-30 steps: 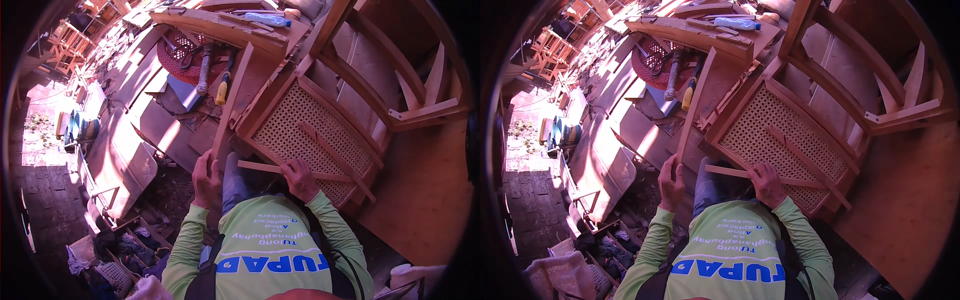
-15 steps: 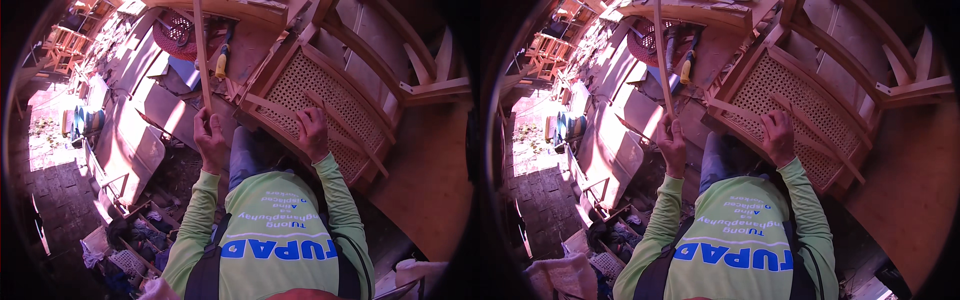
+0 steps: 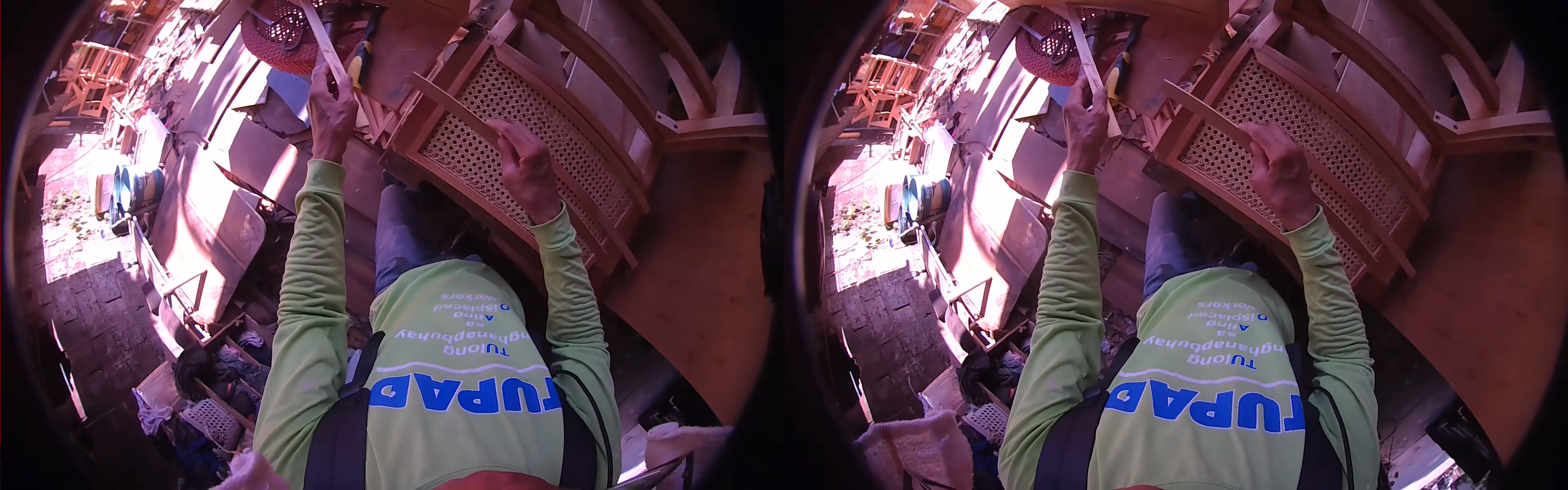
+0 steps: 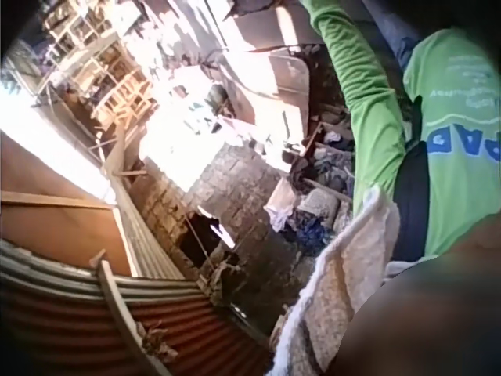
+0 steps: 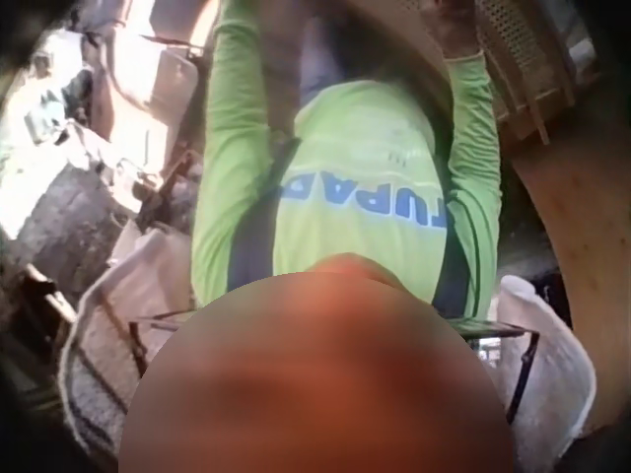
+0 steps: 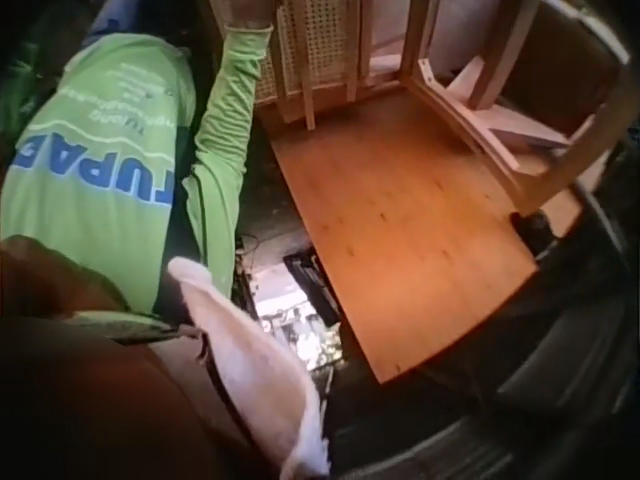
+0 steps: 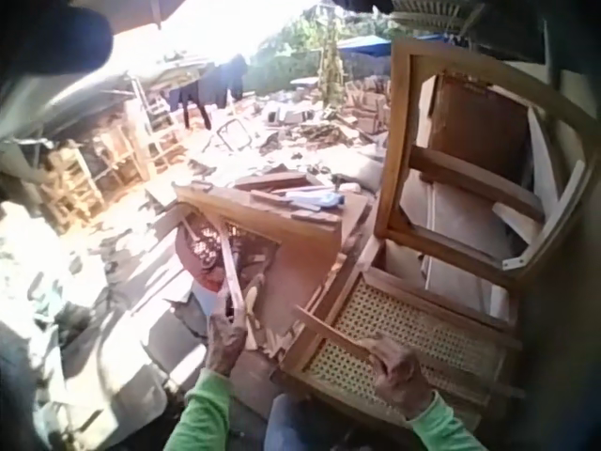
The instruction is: Attaching wooden trim strips to the cane seat of a wooden chair.
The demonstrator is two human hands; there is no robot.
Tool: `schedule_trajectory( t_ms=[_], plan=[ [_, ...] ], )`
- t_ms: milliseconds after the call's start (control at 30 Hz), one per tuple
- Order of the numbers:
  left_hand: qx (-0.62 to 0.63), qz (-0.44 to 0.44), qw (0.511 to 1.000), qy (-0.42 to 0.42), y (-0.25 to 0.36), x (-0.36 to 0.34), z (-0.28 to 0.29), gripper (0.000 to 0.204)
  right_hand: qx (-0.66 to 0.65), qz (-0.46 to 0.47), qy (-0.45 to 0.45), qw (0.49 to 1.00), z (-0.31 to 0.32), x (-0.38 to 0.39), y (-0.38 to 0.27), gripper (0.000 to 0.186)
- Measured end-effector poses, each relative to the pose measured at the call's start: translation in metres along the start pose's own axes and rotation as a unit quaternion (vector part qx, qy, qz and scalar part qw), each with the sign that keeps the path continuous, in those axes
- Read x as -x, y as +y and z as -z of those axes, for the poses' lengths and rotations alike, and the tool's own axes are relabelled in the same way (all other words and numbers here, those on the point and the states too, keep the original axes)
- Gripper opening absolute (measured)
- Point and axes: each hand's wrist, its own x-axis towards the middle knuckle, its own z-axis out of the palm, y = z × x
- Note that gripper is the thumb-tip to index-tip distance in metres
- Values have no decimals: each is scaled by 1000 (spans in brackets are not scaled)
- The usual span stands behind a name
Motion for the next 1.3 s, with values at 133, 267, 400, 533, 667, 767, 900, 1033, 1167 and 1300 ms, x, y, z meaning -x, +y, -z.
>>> schedule_trajectory(
  t_ms=[133, 267, 400, 533, 667, 767, 900, 1033, 1167, 1300],
  plan=[
    [149, 79, 985, -36, 2, -3, 2, 42, 30, -110, -116, 987, 8, 55, 5, 36],
    [185, 134, 974, -4, 7, -17, 0, 41, 29, -146, -126, 981, 12, 83, -2, 40],
    [201, 82, 974, -61, 15, -32, -9, 48, 31, -145, -104, 983, 12, 96, -4, 39],
    [49, -54, 997, 23, 58, 12, -24, 34, 42, -180, -97, 978, 18, 104, -11, 38],
    [-79, -299, 922, -235, 81, 96, -20, 35, 27, -152, -99, 983, -6, 104, -9, 32],
    [-121, -375, 865, -310, 85, 123, -31, 46, 37, -155, -87, 983, -6, 101, -14, 31],
    [-89, -379, 892, -231, 98, 141, -31, 41, 25, -149, -36, 988, 18, 88, -26, 33],
    [15, -306, 935, -176, 140, 161, -18, 35, -48, -105, 166, 979, 100, 39, -56, 34],
    [97, -336, 892, -288, 187, 193, -50, 38, -320, -134, 386, 855, 165, 27, -53, 29],
    [72, -292, 896, -327, 191, 221, -89, 35, -452, -154, 461, 748, 182, 75, -10, 18]
  ],
)
